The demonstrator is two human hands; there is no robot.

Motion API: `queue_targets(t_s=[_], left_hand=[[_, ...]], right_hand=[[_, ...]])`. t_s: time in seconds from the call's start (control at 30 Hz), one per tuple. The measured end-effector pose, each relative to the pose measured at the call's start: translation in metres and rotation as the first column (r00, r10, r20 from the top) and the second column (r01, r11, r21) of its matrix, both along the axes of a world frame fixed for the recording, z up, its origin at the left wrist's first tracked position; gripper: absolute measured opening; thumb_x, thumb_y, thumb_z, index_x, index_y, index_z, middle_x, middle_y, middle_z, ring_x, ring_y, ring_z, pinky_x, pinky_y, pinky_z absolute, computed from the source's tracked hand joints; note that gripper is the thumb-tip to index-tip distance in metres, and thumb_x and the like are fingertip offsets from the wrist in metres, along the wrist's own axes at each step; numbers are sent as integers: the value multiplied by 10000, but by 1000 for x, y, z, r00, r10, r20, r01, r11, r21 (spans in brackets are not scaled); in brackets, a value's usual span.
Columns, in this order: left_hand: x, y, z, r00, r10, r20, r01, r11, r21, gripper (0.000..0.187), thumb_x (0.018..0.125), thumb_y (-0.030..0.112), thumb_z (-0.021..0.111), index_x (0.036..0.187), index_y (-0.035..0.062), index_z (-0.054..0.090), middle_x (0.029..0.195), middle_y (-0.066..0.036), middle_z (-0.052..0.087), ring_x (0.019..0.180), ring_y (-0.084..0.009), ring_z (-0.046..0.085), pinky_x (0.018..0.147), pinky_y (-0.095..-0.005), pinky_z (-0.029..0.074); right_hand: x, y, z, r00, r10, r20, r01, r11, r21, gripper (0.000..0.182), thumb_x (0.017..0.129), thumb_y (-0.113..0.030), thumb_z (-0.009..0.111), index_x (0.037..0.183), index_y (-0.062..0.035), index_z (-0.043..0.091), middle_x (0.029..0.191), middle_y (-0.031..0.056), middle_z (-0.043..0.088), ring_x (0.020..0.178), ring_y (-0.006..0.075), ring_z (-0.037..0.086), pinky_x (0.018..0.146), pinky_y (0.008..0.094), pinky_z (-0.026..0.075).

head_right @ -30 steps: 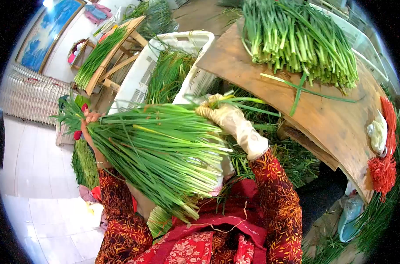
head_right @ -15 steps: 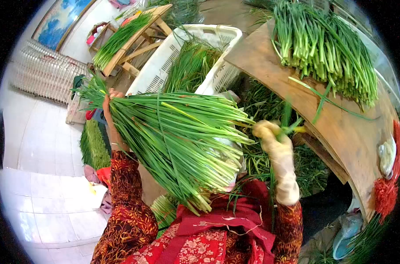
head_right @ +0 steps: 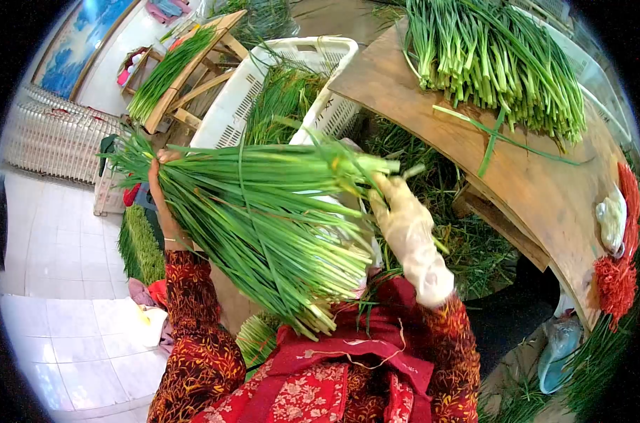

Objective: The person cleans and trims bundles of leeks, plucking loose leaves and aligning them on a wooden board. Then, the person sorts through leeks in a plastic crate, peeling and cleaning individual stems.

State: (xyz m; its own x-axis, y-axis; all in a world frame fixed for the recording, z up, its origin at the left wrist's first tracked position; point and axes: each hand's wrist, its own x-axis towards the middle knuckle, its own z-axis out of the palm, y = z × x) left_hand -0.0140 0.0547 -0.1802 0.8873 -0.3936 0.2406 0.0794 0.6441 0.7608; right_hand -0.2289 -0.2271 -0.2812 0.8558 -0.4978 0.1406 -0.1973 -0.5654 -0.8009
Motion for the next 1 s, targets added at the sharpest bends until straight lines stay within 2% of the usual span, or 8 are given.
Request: queue_targets(t_s=[0.07, 0.33, 0.6, 0.73, 0.8, 0.87, 0.97, 1.0], left_hand=[[-4, -5, 5, 999, -46, 10, 46, 999, -20, 158, 926, 241, 394, 994, 104, 437, 894, 19, 443, 870, -88, 467, 855, -255, 364], [-10, -17, 10, 999, 17, -42, -15, 999, 46, 136, 909, 253, 439, 968, 131, 444, 888, 37, 458, 852, -75, 482, 775, -257, 407], [-12, -29, 17, 984, 140, -112, -131, 988, 79, 102, 886, 218, 484, 906, 122, 458, 825, 38, 496, 817, -100, 496, 748, -298, 449], [-4, -24, 13, 987, 127, -96, -120, 990, 80, 104, 881, 223, 496, 887, 124, 465, 813, 37, 498, 805, -95, 500, 729, -281, 452], [-11, -22, 16, 984, 109, -141, -91, 987, 131, 101, 881, 227, 495, 883, 130, 467, 805, 38, 498, 782, -94, 503, 706, -274, 454], [-14, -26, 19, 979, 91, -184, -56, 981, 186, 98, 881, 231, 495, 879, 137, 470, 797, 39, 498, 758, -94, 506, 684, -267, 456], [-14, -31, 19, 962, 229, -146, -202, 963, 178, 98, 882, 245, 492, 860, 150, 474, 789, 43, 503, 711, -92, 513, 642, -264, 456], [-13, -28, 17, 972, 199, -125, -174, 967, 185, 132, 886, 270, 479, 862, 139, 483, 784, 30, 504, 735, -99, 519, 667, -264, 452]], right_hand=[[20, -11, 9, 985, 153, 76, -169, 937, 306, 313, 854, -271, 531, 1116, -104, 567, 1154, 133, 523, 1033, 289, 519, 872, 337, 408], [75, -3, 11, 904, 419, 86, -419, 827, 375, 436, 790, -324, 608, 1119, -42, 558, 1103, 133, 562, 1023, 270, 525, 889, 319, 391], [82, -4, 33, 889, 433, -146, -380, 878, 290, 397, 794, -329, 612, 1106, -86, 576, 980, 149, 610, 902, 279, 573, 791, 332, 432], [76, -12, 22, 955, 282, 92, -292, 836, 466, 348, 789, -253, 646, 1074, -62, 590, 829, 96, 636, 749, 178, 579, 714, 274, 442], [71, -16, 31, 925, 378, 44, -273, 578, 769, 319, 789, -236, 646, 1030, -31, 600, 766, 54, 611, 715, 146, 554, 693, 264, 438], [67, -6, 42, 901, 431, 48, -365, 696, 619, 303, 773, -276, 653, 953, -41, 592, 807, 49, 591, 795, 149, 553, 720, 267, 431], [72, 15, 33, 945, 323, 50, -312, 936, -161, 272, 720, -217, 698, 932, -81, 597, 818, 73, 588, 796, 214, 581, 721, 283, 456], [75, 15, 26, 945, 322, 52, -310, 937, -161, 272, 720, -217, 698, 932, -81, 597, 818, 73, 588, 796, 214, 581, 721, 283, 456]])
